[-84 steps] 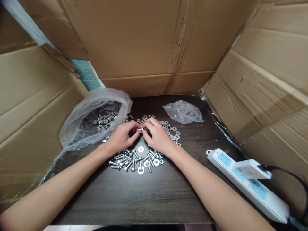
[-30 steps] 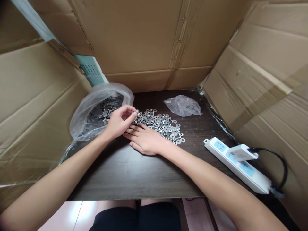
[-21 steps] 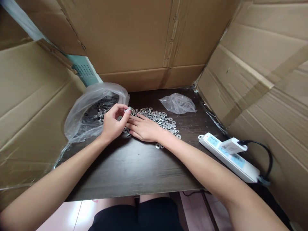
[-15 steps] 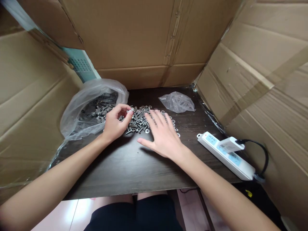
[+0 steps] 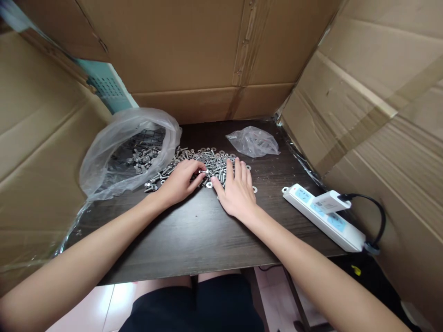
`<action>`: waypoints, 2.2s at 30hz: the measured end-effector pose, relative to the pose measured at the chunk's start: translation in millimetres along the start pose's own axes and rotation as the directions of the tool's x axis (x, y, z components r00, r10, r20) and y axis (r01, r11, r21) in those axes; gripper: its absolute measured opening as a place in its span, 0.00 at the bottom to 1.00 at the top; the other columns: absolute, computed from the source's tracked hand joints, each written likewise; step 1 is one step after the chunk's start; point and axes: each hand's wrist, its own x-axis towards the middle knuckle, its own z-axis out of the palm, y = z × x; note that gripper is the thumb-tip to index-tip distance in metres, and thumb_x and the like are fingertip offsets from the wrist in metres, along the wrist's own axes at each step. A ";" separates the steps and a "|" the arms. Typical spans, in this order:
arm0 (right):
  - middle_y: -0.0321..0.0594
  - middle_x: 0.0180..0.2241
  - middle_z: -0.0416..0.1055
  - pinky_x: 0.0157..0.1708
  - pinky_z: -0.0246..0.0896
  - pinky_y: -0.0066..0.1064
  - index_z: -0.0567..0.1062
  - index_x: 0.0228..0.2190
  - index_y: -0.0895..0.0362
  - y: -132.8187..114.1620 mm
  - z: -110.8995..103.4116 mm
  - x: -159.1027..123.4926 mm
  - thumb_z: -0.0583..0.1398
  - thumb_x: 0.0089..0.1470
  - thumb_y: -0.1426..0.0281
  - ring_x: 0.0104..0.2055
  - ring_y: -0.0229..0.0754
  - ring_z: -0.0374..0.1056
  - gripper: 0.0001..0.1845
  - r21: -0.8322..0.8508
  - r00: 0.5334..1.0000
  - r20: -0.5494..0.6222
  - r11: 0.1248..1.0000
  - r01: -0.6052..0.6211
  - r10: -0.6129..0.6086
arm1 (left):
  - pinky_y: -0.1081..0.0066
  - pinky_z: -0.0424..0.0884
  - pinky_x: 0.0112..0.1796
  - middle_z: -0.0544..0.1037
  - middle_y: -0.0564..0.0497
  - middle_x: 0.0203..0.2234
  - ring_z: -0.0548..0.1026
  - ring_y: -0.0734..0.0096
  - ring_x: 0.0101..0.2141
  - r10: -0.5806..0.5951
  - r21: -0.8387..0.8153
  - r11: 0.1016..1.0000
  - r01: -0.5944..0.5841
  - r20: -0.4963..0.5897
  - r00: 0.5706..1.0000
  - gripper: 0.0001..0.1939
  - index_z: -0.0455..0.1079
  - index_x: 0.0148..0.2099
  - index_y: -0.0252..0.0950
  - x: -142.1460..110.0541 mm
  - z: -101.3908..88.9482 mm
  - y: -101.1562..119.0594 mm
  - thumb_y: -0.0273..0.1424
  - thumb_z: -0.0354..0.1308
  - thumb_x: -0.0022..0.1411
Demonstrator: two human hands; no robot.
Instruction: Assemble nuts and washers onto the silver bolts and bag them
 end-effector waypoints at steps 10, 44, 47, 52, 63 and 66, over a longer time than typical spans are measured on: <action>0.66 0.72 0.42 0.71 0.35 0.55 0.52 0.68 0.76 -17.2 14.3 37.2 0.42 0.69 0.61 0.75 0.62 0.36 0.37 0.036 0.998 -0.064 0.999 0.016 -0.014 | 0.60 0.64 0.45 0.76 0.43 0.42 0.69 0.56 0.42 -0.054 0.168 0.984 0.063 -0.059 0.997 0.08 0.67 0.47 0.35 13.2 10.1 -4.3 0.30 0.49 0.73; 0.64 0.70 0.51 0.66 0.50 0.54 0.61 0.65 0.68 -34.8 -26.7 9.8 0.45 0.69 0.57 0.72 0.64 0.49 0.34 0.000 0.963 0.226 0.989 0.151 -0.147 | 0.68 0.69 0.41 0.77 0.50 0.35 0.74 0.67 0.37 -0.063 -0.100 0.994 0.043 -0.212 0.975 0.04 0.70 0.44 0.36 5.9 -1.7 -8.0 0.29 0.56 0.68; 0.59 0.49 0.75 0.49 0.66 0.44 0.77 0.44 0.62 -31.4 -40.4 25.1 0.45 0.68 0.66 0.49 0.58 0.74 0.22 -0.045 0.975 0.075 0.976 0.212 -0.209 | 0.69 0.69 0.40 0.77 0.51 0.33 0.74 0.68 0.35 -0.058 -0.112 0.993 0.037 -0.190 0.980 0.04 0.71 0.44 0.36 1.9 -4.3 -8.0 0.30 0.57 0.68; 0.42 0.33 0.77 0.33 0.61 0.35 0.74 0.39 0.55 -23.3 -19.5 38.9 0.54 0.62 0.68 0.33 0.47 0.72 0.10 0.116 0.857 -0.275 0.870 0.479 -0.435 | 0.68 0.69 0.39 0.79 0.51 0.34 0.75 0.67 0.35 -0.062 -0.091 0.995 0.046 -0.186 0.981 0.04 0.71 0.44 0.36 -2.7 -8.8 -4.7 0.29 0.57 0.67; 0.36 0.27 0.71 0.29 0.57 0.32 0.71 0.31 0.54 -7.1 -6.7 44.6 0.57 0.60 0.71 0.27 0.40 0.65 0.05 0.404 0.811 -0.356 0.707 0.581 -0.464 | 0.66 0.69 0.40 0.79 0.48 0.36 0.73 0.64 0.37 0.068 0.004 0.998 -0.068 -0.108 0.992 0.05 0.70 0.44 0.35 0.4 -7.7 2.1 0.29 0.54 0.69; 0.38 0.29 0.71 0.32 0.58 0.34 0.70 0.31 0.54 -11.4 -6.0 40.5 0.57 0.62 0.70 0.31 0.42 0.66 0.07 0.389 0.837 -0.339 0.746 0.541 -0.430 | 0.66 0.69 0.40 0.78 0.48 0.35 0.74 0.64 0.37 0.064 0.024 0.998 -0.062 -0.146 0.987 0.04 0.69 0.43 0.35 -0.2 -8.6 2.1 0.29 0.54 0.69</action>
